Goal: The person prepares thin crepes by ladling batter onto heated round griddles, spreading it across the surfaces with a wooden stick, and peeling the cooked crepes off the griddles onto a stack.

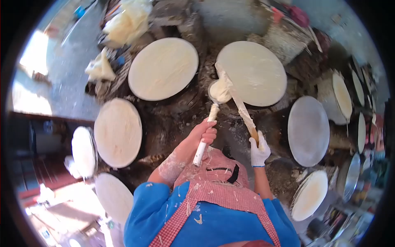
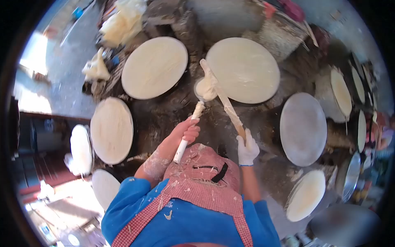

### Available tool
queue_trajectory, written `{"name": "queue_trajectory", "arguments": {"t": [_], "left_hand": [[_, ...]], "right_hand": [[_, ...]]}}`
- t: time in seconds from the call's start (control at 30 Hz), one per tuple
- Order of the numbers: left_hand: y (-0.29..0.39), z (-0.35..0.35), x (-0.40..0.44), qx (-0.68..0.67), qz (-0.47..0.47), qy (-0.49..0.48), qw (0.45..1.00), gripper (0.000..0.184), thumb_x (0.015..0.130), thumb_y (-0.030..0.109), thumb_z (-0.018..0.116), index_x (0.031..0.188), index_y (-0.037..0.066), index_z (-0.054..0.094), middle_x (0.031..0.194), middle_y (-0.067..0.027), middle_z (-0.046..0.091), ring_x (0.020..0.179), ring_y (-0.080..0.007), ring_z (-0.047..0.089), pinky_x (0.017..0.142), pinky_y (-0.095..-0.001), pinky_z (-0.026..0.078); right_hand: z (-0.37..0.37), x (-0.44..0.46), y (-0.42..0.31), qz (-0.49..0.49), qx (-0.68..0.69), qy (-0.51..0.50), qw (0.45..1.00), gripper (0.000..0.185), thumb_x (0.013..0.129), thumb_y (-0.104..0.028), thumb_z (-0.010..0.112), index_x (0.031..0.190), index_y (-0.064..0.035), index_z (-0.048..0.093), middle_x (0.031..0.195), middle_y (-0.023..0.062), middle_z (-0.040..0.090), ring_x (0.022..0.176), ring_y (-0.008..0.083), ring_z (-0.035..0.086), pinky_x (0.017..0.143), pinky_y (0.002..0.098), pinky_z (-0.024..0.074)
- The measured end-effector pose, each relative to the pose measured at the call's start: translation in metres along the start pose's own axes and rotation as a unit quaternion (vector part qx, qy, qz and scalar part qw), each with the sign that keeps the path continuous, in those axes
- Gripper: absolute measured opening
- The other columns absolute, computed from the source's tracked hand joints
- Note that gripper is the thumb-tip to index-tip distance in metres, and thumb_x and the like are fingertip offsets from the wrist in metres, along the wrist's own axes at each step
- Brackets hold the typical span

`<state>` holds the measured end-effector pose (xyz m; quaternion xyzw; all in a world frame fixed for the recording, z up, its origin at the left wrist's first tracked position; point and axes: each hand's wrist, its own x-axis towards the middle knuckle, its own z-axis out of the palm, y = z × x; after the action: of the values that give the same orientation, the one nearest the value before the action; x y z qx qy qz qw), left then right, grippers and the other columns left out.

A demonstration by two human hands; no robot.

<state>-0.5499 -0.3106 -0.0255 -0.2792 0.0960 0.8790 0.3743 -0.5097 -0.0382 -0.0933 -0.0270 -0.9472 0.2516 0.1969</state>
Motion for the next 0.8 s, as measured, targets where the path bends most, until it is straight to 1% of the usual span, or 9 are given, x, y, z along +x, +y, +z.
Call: {"name": "queue_trajectory", "arguments": {"t": [0.1, 0.13, 0.2, 0.4, 0.47, 0.5, 0.63, 0.73, 0.8], "left_hand": [[-0.003, -0.015, -0.024, -0.124, -0.039, -0.062, 0.99, 0.017, 0.091, 0.014, 0.051, 0.091, 0.025, 0.039, 0.054, 0.0042, 0.034, 0.036, -0.0033, 0.029, 0.027, -0.0181, 0.021], [-0.01, -0.024, -0.032, -0.116, -0.008, -0.057, 0.992, 0.015, 0.091, 0.016, 0.051, 0.087, 0.024, 0.039, 0.054, 0.0046, 0.034, 0.036, -0.0031, 0.03, 0.027, -0.0179, 0.021], [-0.027, -0.032, -0.053, -0.128, 0.057, -0.083, 0.987, 0.018, 0.09, 0.015, 0.052, 0.085, 0.025, 0.037, 0.052, 0.0053, 0.033, 0.035, -0.0024, 0.029, 0.026, -0.018, 0.021], [-0.151, -0.07, -0.106, -0.139, 0.38, 0.032, 0.914, 0.026, 0.091, 0.012, 0.05, 0.1, 0.032, 0.037, 0.054, 0.0047, 0.03, 0.036, -0.0022, 0.025, 0.027, -0.0175, 0.02], [-0.206, -0.09, -0.111, -0.223, 0.44, 0.04, 0.869, 0.025, 0.09, 0.013, 0.051, 0.1, 0.031, 0.037, 0.054, 0.0044, 0.03, 0.036, -0.0028, 0.026, 0.028, -0.0181, 0.021], [-0.234, -0.094, -0.116, -0.251, 0.482, 0.048, 0.838, 0.025, 0.09, 0.013, 0.051, 0.1, 0.031, 0.037, 0.054, 0.0044, 0.03, 0.036, -0.0028, 0.026, 0.028, -0.0181, 0.021], [-0.377, -0.103, -0.112, -0.4, 0.59, 0.089, 0.696, 0.022, 0.089, 0.015, 0.053, 0.094, 0.026, 0.035, 0.054, 0.0038, 0.031, 0.037, -0.0035, 0.029, 0.029, -0.0188, 0.022], [-0.474, -0.08, -0.096, -0.446, 0.685, 0.102, 0.567, 0.024, 0.09, 0.019, 0.052, 0.106, 0.03, 0.036, 0.054, 0.0034, 0.031, 0.036, -0.004, 0.028, 0.028, -0.0195, 0.022], [-0.54, -0.07, -0.083, -0.454, 0.729, 0.129, 0.496, 0.04, 0.091, 0.017, 0.05, 0.122, 0.037, 0.033, 0.053, 0.0034, 0.032, 0.036, -0.0046, 0.028, 0.028, -0.0195, 0.022]], "right_hand": [[0.001, 0.0, -0.023, -0.019, 0.134, -0.054, 0.989, 0.04, 0.074, -0.02, 0.07, 0.11, -0.0054, 0.062, 0.088, 0.0121, 0.066, 0.077, 0.0245, 0.064, 0.071, 0.0321, 0.0491], [-0.006, 0.004, -0.041, 0.062, 0.213, -0.135, 0.966, 0.034, 0.078, -0.017, 0.067, 0.108, -0.0022, 0.061, 0.096, 0.012, 0.066, 0.085, 0.0193, 0.063, 0.078, 0.03, 0.0474], [0.003, 0.016, -0.05, 0.048, 0.235, -0.239, 0.941, 0.033, 0.081, -0.019, 0.065, 0.105, 0.0031, 0.061, 0.09, 0.0091, 0.064, 0.081, 0.0153, 0.058, 0.077, 0.0294, 0.0461], [0.076, 0.043, -0.061, -0.084, 0.311, -0.418, 0.85, 0.028, 0.083, -0.022, 0.063, 0.097, 0.0029, 0.062, 0.071, -0.0002, 0.054, 0.055, 0.0072, 0.044, 0.047, 0.024, 0.0361], [0.083, 0.04, -0.093, -0.092, 0.332, -0.498, 0.796, 0.023, 0.084, -0.023, 0.062, 0.095, -0.002, 0.062, 0.059, -0.0045, 0.044, 0.043, 0.0028, 0.034, 0.036, 0.0211, 0.0246], [0.075, 0.034, -0.116, -0.055, 0.312, -0.559, 0.766, 0.021, 0.084, -0.023, 0.062, 0.092, -0.0034, 0.062, 0.055, -0.0054, 0.04, 0.04, 0.0032, 0.033, 0.034, 0.0207, 0.0239], [0.069, -0.05, -0.156, -0.172, 0.265, -0.704, 0.637, 0.019, 0.084, -0.022, 0.062, 0.092, -0.005, 0.061, 0.054, -0.0052, 0.04, 0.038, 0.0032, 0.032, 0.033, 0.0199, 0.0229], [0.038, -0.116, -0.17, -0.251, 0.234, -0.793, 0.504, 0.019, 0.082, -0.019, 0.063, 0.093, -0.0032, 0.063, 0.054, -0.005, 0.042, 0.041, 0.0023, 0.036, 0.034, 0.0198, 0.0258], [0.0, -0.167, -0.173, -0.309, 0.185, -0.826, 0.434, 0.02, 0.082, -0.019, 0.065, 0.094, -0.0041, 0.064, 0.054, -0.005, 0.043, 0.041, 0.0024, 0.037, 0.035, 0.0195, 0.0267]]}}
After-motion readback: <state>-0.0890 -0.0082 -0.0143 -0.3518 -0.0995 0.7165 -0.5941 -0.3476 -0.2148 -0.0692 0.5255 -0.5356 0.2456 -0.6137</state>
